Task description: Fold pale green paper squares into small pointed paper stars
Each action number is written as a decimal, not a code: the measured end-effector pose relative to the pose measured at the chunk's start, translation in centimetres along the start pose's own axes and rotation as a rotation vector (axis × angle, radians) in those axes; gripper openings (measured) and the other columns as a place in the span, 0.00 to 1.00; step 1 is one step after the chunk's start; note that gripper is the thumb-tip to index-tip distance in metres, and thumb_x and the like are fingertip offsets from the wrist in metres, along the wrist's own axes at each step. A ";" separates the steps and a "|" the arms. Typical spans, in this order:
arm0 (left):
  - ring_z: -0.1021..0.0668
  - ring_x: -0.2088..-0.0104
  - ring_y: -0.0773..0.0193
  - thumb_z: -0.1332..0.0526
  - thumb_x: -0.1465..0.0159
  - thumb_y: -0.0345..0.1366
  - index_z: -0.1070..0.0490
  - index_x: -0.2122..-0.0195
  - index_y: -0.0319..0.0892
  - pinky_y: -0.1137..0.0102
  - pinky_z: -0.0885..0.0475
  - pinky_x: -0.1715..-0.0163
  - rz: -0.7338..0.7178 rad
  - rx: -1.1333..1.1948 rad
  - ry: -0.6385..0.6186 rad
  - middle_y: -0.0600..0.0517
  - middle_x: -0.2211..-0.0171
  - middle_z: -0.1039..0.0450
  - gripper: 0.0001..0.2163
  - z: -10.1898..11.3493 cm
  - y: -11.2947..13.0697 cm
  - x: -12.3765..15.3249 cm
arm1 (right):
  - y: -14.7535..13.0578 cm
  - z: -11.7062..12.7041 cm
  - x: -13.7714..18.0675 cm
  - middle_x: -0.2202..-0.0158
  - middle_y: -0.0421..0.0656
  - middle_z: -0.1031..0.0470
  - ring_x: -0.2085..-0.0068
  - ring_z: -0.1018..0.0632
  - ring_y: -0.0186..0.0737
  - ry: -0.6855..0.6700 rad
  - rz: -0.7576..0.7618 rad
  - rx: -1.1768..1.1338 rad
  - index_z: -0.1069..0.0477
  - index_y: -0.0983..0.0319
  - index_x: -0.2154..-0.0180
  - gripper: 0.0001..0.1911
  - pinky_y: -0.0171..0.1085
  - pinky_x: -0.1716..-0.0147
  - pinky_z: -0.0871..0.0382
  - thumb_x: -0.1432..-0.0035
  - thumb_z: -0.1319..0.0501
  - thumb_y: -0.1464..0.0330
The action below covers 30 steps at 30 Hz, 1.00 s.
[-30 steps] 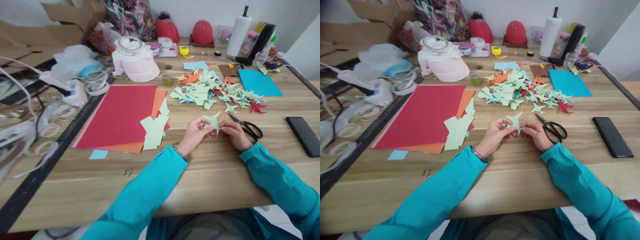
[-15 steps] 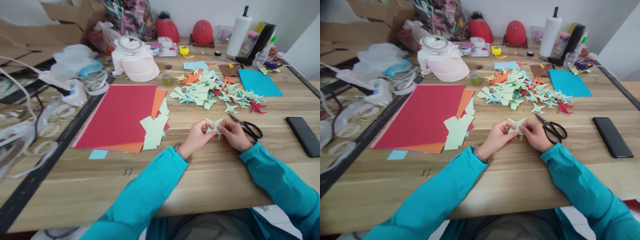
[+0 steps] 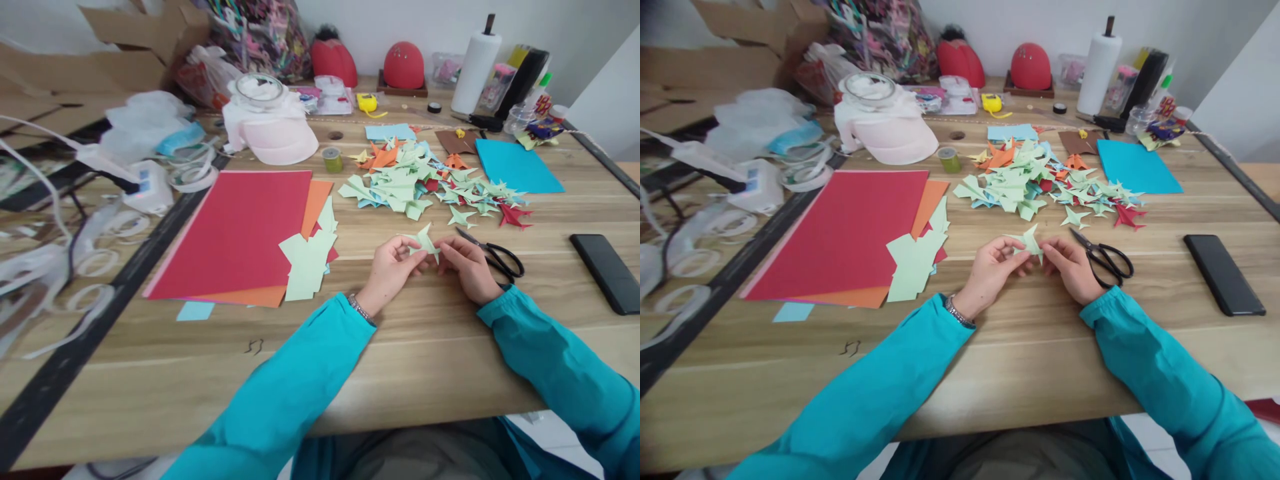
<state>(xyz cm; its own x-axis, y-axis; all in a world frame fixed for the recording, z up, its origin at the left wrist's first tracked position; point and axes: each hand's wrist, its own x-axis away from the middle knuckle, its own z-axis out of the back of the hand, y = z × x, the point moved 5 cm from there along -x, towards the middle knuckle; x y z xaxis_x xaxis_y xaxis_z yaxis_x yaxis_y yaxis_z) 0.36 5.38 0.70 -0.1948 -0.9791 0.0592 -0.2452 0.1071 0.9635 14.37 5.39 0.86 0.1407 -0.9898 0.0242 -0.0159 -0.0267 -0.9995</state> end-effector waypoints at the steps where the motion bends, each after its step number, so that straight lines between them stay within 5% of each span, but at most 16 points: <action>1: 0.24 0.76 0.67 0.36 0.49 0.37 0.34 0.68 0.38 0.75 0.31 0.78 0.005 0.013 -0.004 0.51 0.76 0.27 0.11 0.0 0.1 0.0 | 0.1 0.1 0.0 0.75 0.39 0.30 0.75 0.29 0.34 0.009 0.000 -0.029 0.30 0.61 0.66 0.13 0.33 0.77 0.33 0.49 0.38 0.59; 8: 0.23 0.71 0.65 0.40 0.49 0.32 0.31 0.64 0.38 0.73 0.28 0.75 0.020 0.081 0.004 0.50 0.70 0.27 0.10 0.2 0.1 0.0 | -0.2 0.5 0.0 0.68 0.39 0.27 0.70 0.26 0.36 0.086 0.044 -0.114 0.36 0.56 0.55 0.18 0.33 0.77 0.32 0.50 0.39 0.65; 13: 0.23 0.70 0.64 0.44 0.50 0.27 0.31 0.63 0.37 0.72 0.27 0.74 0.047 0.153 -0.056 0.49 0.71 0.25 0.13 0.0 0.0 0.0 | -0.5 -0.1 0.2 0.66 0.42 0.26 0.66 0.25 0.37 -0.012 0.100 -0.040 0.32 0.60 0.61 0.14 0.33 0.75 0.32 0.51 0.36 0.66; 30: 0.24 0.77 0.68 0.38 0.46 0.35 0.29 0.58 0.37 0.74 0.31 0.78 0.022 -0.022 -0.096 0.51 0.77 0.26 0.15 -0.3 0.2 0.2 | 0.0 0.8 -0.4 0.73 0.39 0.28 0.75 0.29 0.31 0.127 0.166 0.047 0.29 0.61 0.69 0.09 0.33 0.76 0.32 0.53 0.34 0.64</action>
<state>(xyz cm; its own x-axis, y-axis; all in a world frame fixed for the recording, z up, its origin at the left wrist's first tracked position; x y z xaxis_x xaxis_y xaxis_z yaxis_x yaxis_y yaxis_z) 0.61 5.16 0.96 -0.2901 -0.9553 0.0561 -0.2193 0.1234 0.9678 15.07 5.93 0.86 0.0142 -0.9898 -0.1419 0.0183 0.1421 -0.9897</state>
